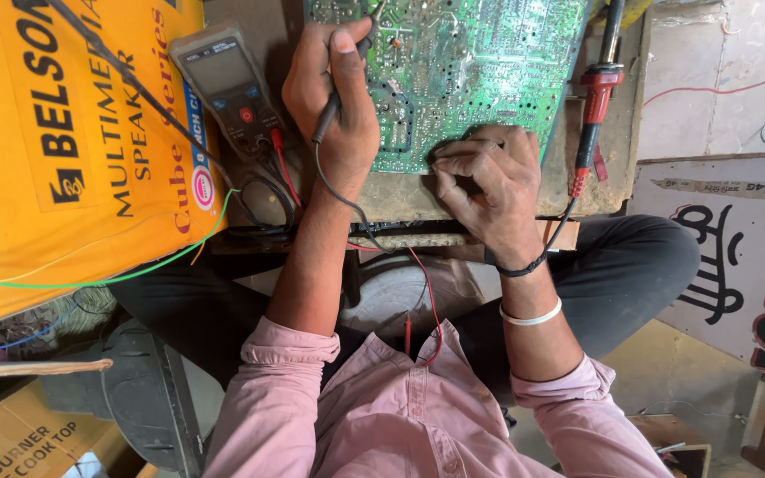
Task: The person sits cross-legged on the floor and uses a multimeter to test various points on a green circuit board. They repeatedly touch the probes to different components and traces, occasionally adjusting the board's position.
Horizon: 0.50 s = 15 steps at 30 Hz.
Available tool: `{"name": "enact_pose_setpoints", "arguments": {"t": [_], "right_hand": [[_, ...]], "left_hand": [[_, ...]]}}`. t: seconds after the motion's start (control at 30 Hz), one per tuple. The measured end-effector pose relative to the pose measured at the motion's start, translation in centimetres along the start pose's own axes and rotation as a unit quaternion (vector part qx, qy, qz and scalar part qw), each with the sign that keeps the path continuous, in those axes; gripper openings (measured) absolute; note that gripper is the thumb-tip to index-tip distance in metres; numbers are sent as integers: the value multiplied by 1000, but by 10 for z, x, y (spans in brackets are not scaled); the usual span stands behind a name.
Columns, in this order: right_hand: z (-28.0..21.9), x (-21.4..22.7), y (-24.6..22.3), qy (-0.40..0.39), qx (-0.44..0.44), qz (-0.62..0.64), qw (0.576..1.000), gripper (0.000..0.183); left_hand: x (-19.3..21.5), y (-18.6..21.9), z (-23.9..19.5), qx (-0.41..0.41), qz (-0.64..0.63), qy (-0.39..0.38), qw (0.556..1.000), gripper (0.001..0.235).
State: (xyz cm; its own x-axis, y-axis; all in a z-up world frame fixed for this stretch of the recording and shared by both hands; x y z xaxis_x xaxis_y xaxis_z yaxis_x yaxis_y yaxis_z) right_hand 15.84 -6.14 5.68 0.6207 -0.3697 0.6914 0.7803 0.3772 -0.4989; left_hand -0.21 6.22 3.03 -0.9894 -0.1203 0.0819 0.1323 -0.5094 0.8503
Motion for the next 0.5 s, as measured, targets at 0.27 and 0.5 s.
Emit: {"name": "enact_pose_setpoints", "arguments": {"t": [0.27,0.5], "right_hand": [[-13,21,16,142,-79,87,983,20],[-2,36,32,206,-116,34,971,18]], "left_hand": [[0,3,1,5,1,-5,1000,44],[0,9,3,32,16,-15,999,45]]}}
Point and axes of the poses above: each hand's wrist, its own z-axis towards the middle knuckle, its own x-axis out of the back of the hand, y = z × x, the point moved 7 cm from there along z, towards the middle knuckle, and after that the axes turned 1 degree about z, right-handed, at the moved point
